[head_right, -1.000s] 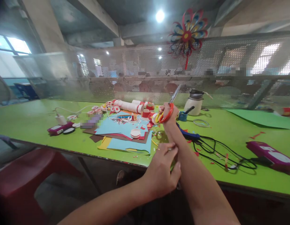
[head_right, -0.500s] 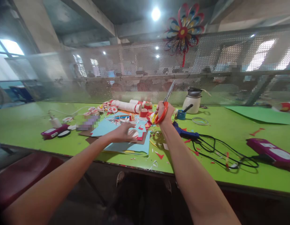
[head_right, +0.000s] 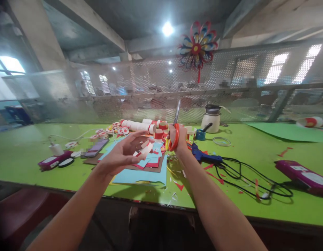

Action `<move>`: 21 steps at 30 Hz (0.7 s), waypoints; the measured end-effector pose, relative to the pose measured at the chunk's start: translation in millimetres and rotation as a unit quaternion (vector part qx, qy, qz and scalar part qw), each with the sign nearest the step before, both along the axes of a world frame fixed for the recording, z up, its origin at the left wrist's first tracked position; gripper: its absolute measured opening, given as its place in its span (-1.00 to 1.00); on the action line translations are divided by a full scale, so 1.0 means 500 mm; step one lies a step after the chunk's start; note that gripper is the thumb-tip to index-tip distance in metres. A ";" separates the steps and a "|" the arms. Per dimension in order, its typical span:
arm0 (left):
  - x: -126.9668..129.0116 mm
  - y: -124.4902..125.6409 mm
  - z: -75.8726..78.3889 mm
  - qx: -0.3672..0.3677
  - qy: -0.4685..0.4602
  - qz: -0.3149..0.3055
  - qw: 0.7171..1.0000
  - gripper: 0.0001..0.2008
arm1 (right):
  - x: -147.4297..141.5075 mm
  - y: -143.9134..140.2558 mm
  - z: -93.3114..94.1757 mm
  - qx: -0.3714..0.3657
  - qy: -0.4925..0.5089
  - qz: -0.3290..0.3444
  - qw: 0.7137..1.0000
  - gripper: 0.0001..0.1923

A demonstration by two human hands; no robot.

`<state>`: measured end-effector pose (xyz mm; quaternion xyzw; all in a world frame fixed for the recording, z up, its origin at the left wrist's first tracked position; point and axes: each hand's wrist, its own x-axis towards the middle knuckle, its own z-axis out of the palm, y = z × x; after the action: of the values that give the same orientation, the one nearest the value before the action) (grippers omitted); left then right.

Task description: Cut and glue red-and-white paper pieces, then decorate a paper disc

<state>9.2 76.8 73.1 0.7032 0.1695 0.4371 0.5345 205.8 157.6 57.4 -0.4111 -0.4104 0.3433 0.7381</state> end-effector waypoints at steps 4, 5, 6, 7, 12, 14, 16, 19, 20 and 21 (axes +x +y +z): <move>-0.002 -0.024 -0.004 -0.038 -0.093 -0.114 0.988 -0.29 | -0.019 -0.019 -0.006 -0.013 -0.107 0.008 0.994 -0.77; -0.003 -0.025 -0.007 -0.048 -0.108 -0.128 0.985 -0.31 | -0.022 -0.021 -0.009 -0.014 -0.131 0.011 0.991 -0.75; -0.003 -0.024 -0.011 -0.059 -0.119 -0.139 0.981 -0.32 | -0.024 -0.020 -0.012 -0.015 -0.153 0.014 0.988 -0.75; -0.003 -0.023 -0.014 -0.070 -0.129 -0.145 0.979 -0.33 | -0.025 -0.019 -0.016 -0.014 -0.171 0.014 0.985 -0.76; 0.002 -0.020 -0.022 -0.115 -0.155 -0.140 0.971 -0.40 | -0.025 -0.007 -0.031 -0.019 -0.225 0.005 0.974 -0.80; 0.004 -0.021 -0.020 -0.116 -0.156 -0.129 0.972 -0.39 | -0.026 -0.006 -0.033 -0.023 -0.237 0.008 0.971 -0.80; 0.005 -0.021 -0.018 -0.111 -0.155 -0.119 0.974 -0.38 | -0.029 -0.008 -0.033 -0.027 -0.246 0.013 0.969 -0.82; 0.006 -0.015 -0.018 -0.103 -0.149 -0.110 0.977 -0.36 | -0.034 -0.013 -0.033 -0.030 -0.262 0.021 0.964 -0.83; 0.007 -0.010 -0.019 -0.103 -0.148 -0.107 0.978 -0.36 | -0.035 -0.014 -0.034 -0.028 -0.270 0.023 0.962 -0.83; 0.008 -0.005 -0.022 -0.105 -0.146 -0.104 0.978 -0.35 | -0.036 -0.014 -0.034 -0.025 -0.281 0.024 0.959 -0.83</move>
<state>13.1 74.2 62.3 0.5857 0.0607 0.4568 0.6667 188.0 150.4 40.3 -0.4993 -0.6022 0.2418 0.5741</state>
